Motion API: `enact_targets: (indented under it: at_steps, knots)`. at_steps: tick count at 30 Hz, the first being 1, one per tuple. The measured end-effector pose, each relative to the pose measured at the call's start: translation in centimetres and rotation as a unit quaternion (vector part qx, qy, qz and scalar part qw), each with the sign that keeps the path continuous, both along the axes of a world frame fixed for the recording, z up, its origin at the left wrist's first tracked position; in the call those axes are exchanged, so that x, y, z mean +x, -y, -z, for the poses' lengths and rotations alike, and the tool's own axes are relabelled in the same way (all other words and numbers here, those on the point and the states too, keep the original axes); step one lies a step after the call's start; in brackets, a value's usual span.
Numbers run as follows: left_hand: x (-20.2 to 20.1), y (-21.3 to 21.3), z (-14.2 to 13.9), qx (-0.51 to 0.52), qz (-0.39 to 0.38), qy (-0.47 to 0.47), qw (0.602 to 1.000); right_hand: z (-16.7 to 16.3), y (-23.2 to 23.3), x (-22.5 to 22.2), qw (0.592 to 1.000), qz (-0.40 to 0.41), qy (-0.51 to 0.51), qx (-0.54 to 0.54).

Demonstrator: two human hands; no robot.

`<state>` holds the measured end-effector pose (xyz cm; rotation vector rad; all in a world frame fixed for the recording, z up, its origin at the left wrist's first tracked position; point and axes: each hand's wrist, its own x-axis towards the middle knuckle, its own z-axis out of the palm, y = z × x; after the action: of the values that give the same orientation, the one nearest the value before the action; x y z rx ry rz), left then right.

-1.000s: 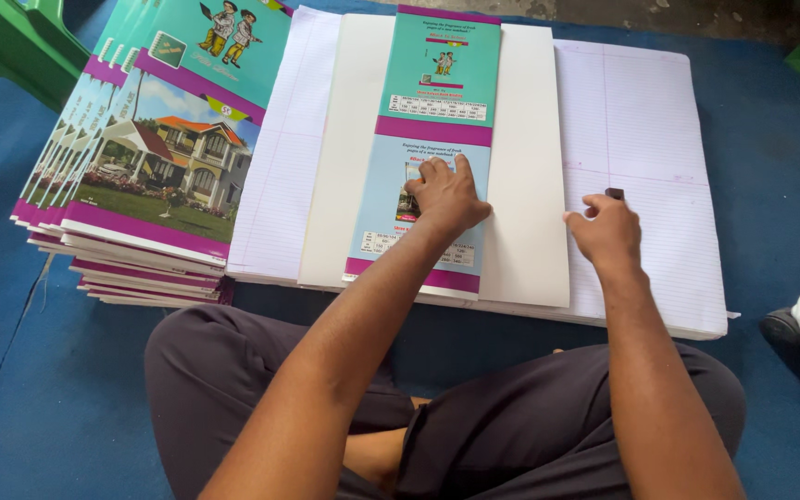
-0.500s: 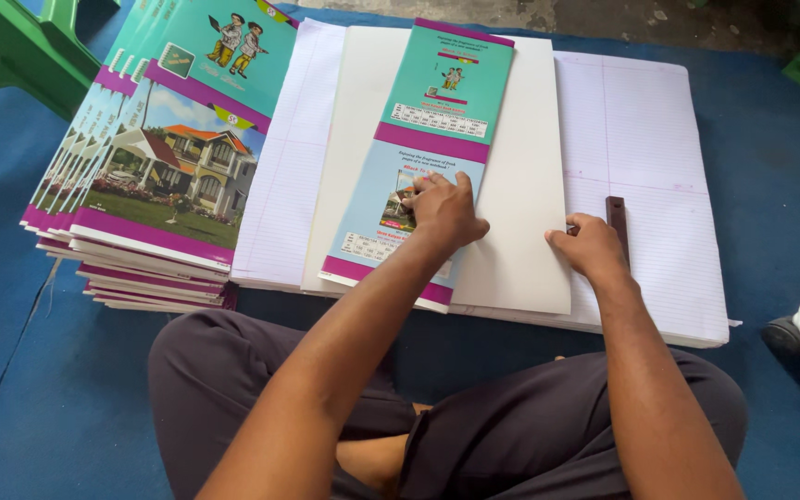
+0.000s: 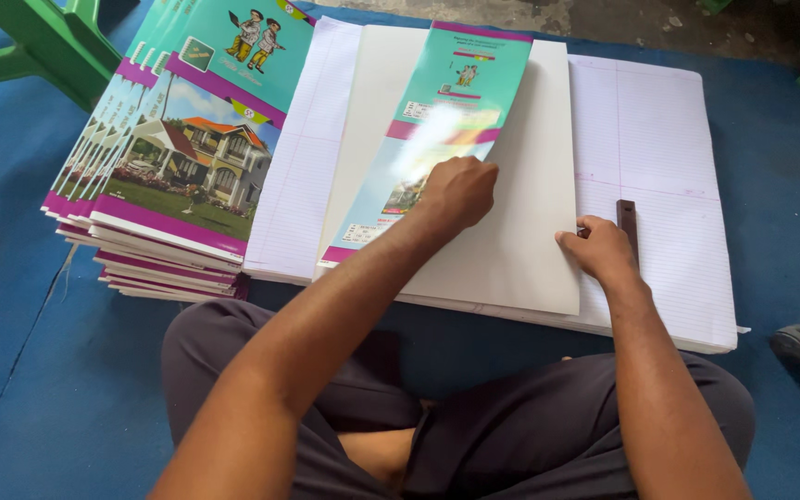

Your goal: The person sits on the floor and repeatedly folds a printed cover sheet over a stack of lined pages, then uses a small rectangular tool to press and crease the fold along the spine. The person repeats this folding and pressing cycle on multiple book units.

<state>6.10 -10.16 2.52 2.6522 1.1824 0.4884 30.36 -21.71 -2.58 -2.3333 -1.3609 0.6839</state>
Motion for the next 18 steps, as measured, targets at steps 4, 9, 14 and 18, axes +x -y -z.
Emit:
enact_targets:
  at_steps: [4,9,14,18]
  knots:
    - [-1.0,-0.6,-1.9,0.007,-0.017,0.001,1.0,-0.1,0.0,-0.2,1.0,0.003,0.009,-0.022]
    - [-3.3,-1.5,-4.1,0.035,-0.018,0.03,0.999,0.0,0.0,-0.2,1.0,-0.006,0.018,0.008]
    - [-6.2,-2.7,-5.8,0.061,-0.019,0.054,0.996,-0.2,0.2,-0.4,1.0,-0.007,0.018,0.001]
    - [-8.6,-4.4,-6.8,0.024,-0.069,0.075,0.994,-0.4,0.2,-0.8,1.0,0.016,0.01,-0.02]
